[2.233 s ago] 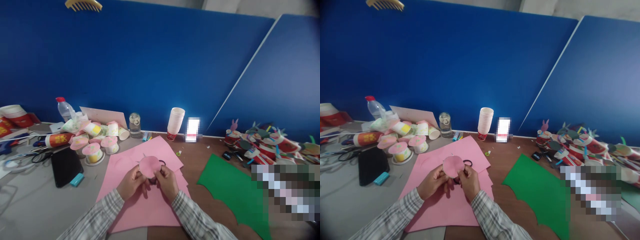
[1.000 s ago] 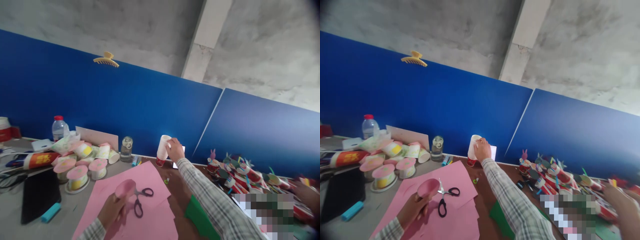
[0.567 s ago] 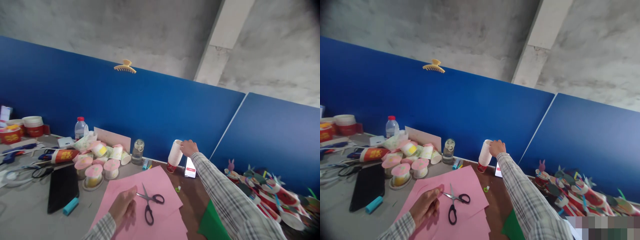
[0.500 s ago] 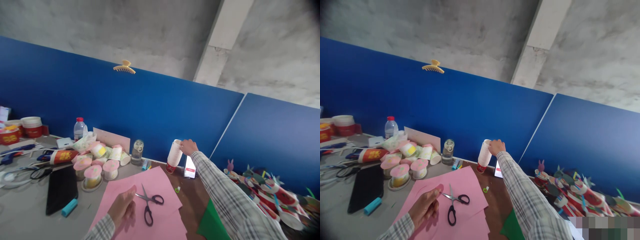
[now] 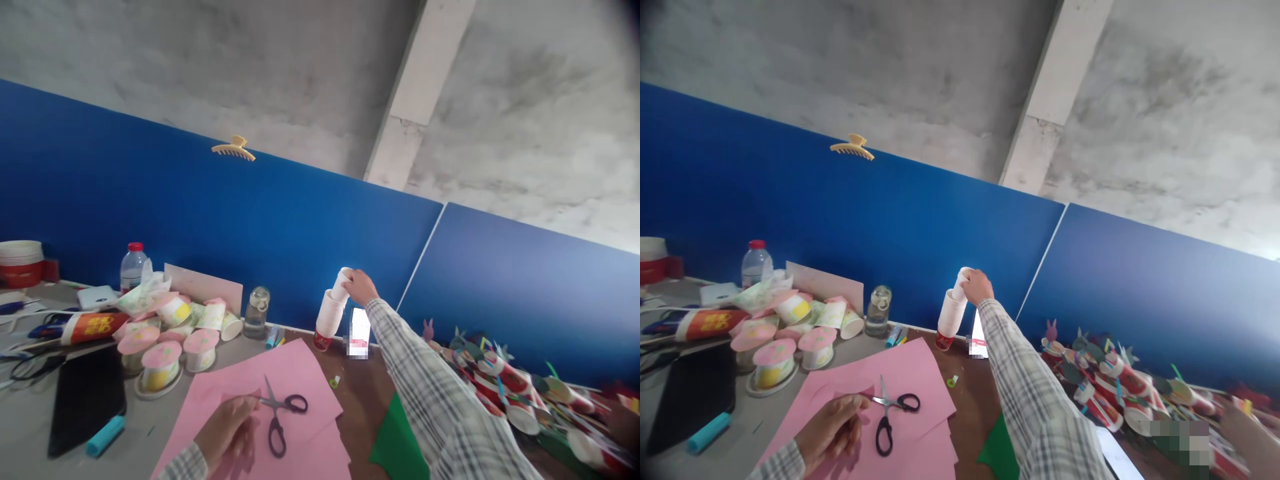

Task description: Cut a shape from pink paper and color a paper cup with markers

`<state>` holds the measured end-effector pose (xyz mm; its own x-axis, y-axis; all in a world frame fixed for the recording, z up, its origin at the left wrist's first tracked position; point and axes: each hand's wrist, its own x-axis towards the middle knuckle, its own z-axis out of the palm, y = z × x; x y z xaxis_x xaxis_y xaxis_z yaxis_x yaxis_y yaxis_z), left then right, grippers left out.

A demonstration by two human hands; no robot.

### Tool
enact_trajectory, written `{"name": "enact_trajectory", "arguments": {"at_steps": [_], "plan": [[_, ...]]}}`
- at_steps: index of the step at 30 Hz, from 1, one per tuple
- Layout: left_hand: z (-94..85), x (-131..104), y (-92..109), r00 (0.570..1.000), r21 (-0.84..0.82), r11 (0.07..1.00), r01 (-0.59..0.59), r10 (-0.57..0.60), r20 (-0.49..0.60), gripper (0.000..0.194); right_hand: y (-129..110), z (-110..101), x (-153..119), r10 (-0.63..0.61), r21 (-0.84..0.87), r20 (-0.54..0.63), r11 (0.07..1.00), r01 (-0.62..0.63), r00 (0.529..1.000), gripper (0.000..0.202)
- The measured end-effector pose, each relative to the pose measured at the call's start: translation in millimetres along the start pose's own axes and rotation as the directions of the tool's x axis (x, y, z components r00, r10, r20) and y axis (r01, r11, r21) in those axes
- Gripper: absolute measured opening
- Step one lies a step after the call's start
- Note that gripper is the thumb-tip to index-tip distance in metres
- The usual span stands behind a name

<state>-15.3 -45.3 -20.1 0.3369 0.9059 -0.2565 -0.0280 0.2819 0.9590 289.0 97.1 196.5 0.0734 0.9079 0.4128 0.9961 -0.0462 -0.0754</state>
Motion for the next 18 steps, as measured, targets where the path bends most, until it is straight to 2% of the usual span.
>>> {"name": "enact_trajectory", "arguments": {"at_steps": [5, 7, 9, 12, 15, 18], "plan": [[-0.3, 0.6, -1.7, 1.0, -0.012, 1.0, -0.017, 0.017, -0.009, 0.063, -10.6, 3.6, -1.7, -0.017, 0.093, 0.045, 0.996, 0.013, 0.999, 0.022], [-0.7, 1.2, -2.4, 1.0, -0.012, 1.0, -0.016, 0.016, -0.004, 0.064, -14.6, -1.0, -2.0, -0.011, 0.134, 0.025, 0.991, 0.007, 1.0, 0.021], [-1.1, 2.0, -3.4, 1.0, -0.02, 1.0, -0.011, 0.011, 0.007, 0.064, -18.6, -10.7, -3.1, 0.005, 0.183, -0.045, 0.983, 0.003, 0.999, 0.018], [-1.5, 1.4, -4.2, 0.999, -0.04, 0.999, -0.019, 0.021, 0.029, 0.064, -26.2, -31.2, -9.7, 0.049, 0.289, -0.219, 0.957, 0.017, 0.974, 0.019], [-0.3, -2.1, -1.7, 0.997, -0.057, 0.997, -0.053, 0.056, 0.052, 0.063, -37.9, -43.4, -31.4, 0.138, 0.445, -0.356, 0.895, 0.038, 0.924, 0.033], [3.6, -6.5, 2.9, 0.989, -0.034, 0.995, -0.099, 0.102, 0.107, 0.058, -54.1, -27.6, -79.2, 0.185, 0.615, -0.319, 0.787, 0.055, 0.929, 0.042]]}}
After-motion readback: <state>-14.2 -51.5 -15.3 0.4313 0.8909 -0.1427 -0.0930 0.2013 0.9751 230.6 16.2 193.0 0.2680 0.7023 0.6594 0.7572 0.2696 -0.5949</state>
